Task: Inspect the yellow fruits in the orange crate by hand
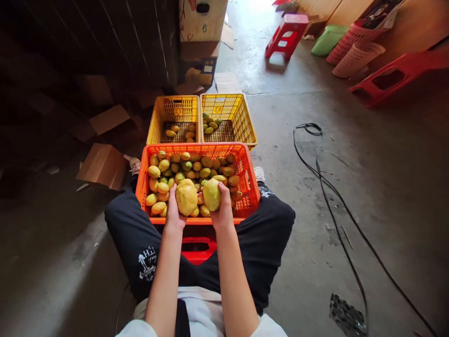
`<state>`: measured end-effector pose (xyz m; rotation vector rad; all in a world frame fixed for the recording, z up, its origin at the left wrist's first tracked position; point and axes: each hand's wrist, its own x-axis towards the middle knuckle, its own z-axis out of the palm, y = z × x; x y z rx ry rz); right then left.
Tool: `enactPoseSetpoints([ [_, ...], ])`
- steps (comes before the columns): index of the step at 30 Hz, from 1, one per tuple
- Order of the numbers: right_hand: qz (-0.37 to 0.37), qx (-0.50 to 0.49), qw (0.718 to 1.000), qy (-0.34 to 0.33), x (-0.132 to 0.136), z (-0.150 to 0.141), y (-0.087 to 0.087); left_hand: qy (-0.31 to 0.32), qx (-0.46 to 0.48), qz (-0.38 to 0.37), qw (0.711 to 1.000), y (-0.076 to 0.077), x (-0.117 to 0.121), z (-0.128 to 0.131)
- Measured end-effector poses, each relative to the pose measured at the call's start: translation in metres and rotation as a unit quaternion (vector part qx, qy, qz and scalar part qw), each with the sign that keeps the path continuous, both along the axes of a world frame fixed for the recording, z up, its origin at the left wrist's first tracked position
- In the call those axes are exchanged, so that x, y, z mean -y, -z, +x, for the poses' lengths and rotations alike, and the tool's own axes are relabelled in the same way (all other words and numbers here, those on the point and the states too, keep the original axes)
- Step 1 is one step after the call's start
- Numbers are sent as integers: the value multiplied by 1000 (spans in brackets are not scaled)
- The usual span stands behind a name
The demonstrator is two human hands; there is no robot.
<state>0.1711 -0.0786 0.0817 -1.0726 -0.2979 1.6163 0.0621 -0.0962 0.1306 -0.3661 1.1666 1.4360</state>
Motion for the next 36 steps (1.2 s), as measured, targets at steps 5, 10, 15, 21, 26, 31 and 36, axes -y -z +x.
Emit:
enactPoseSetpoints([
  [5,-43,-6,999,8,-1,-3,-5,32,10,24,999,-2,2,-2],
  [10,-49,-15,998,26,-3,-8,-12,32,-4,56,998,10,4,-4],
  [15,-43,-32,998,21,-3,-4,-15,48,-30,92,994,25,8,-5],
  [21,4,-12,1000,-8,0,-1,-15,25,-68,75,995,29,8,-4],
  [26,-13,0,1000,21,-1,-2,-11,16,-64,63,996,22,4,-2],
  [31,-44,-19,999,18,-5,-3,-9,33,-23,74,996,17,0,-1],
  [36,-59,-26,998,-22,-6,-4,-10,34,-6,79,996,14,-2,2],
])
